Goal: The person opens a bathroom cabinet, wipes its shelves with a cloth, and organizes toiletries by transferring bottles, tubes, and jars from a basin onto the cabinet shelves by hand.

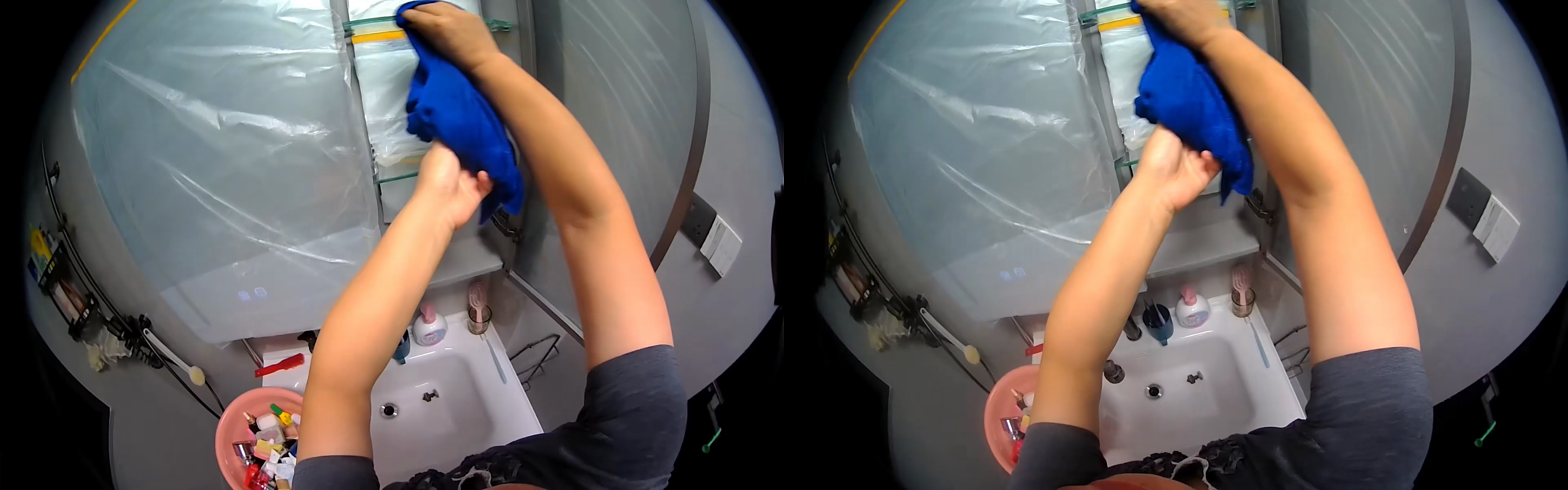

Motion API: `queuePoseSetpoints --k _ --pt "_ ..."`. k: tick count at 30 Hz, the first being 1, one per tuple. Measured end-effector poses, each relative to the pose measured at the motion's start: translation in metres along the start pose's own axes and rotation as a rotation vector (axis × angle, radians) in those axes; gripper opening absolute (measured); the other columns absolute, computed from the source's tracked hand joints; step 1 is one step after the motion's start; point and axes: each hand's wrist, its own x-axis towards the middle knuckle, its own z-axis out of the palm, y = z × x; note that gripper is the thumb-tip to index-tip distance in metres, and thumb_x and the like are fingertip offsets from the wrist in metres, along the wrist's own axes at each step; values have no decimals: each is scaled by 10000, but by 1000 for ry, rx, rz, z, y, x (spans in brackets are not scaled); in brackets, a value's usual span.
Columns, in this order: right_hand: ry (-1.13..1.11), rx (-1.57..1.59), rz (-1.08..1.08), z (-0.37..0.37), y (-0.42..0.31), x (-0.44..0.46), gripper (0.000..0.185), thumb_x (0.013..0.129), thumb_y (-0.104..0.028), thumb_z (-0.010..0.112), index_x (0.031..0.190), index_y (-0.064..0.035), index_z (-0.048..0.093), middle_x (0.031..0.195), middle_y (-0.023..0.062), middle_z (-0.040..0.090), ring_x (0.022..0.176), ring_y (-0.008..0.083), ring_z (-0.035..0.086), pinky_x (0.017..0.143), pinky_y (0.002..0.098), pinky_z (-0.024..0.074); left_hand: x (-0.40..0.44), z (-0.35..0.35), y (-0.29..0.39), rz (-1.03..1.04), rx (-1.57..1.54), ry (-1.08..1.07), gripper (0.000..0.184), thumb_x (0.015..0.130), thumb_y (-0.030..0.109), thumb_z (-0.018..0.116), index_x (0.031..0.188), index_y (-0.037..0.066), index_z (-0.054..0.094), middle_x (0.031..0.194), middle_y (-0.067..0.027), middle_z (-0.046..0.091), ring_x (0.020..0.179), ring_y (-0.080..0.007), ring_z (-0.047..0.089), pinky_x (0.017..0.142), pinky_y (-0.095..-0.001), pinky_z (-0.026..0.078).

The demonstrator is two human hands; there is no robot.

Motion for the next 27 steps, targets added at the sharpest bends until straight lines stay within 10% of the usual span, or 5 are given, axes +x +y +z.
queuePoseSetpoints --k 11,17,21,27 --pt "-361 -461 227 -54 47 -47 196 868 -211 484 890 -63 611 891 98 643 846 285 623 724 393 506 3 20 -26 -95 98 -22 363 944 447 394 1084 146 542 963 -4 625 782 -130 595 497 -228 448" --pt "-117 547 708 -138 -118 -70 238 840 -237 644 899 -6 645 759 83 651 716 159 613 663 278 471 -98 1 -44 2 -21 72 355 950 376 415 1133 88 513 1024 -65 604 882 -182 600 726 -325 507" --pt "-491 1357 1110 -221 -243 -170 706 894 -312 548 1403 54 223 1412 182 321 1318 242 296 1085 337 196 -196 -34 -79 32 336 144 332 939 309 436 1125 44 509 982 -70 592 876 -143 585 746 -286 492" --pt "-690 1153 1254 -286 -397 -290 476 904 -75 449 1344 64 334 1303 167 467 1215 228 433 1046 336 280 -327 -112 -175 -460 60 157 314 912 188 430 1182 45 498 1104 -75 550 1015 -152 543 859 -390 461"
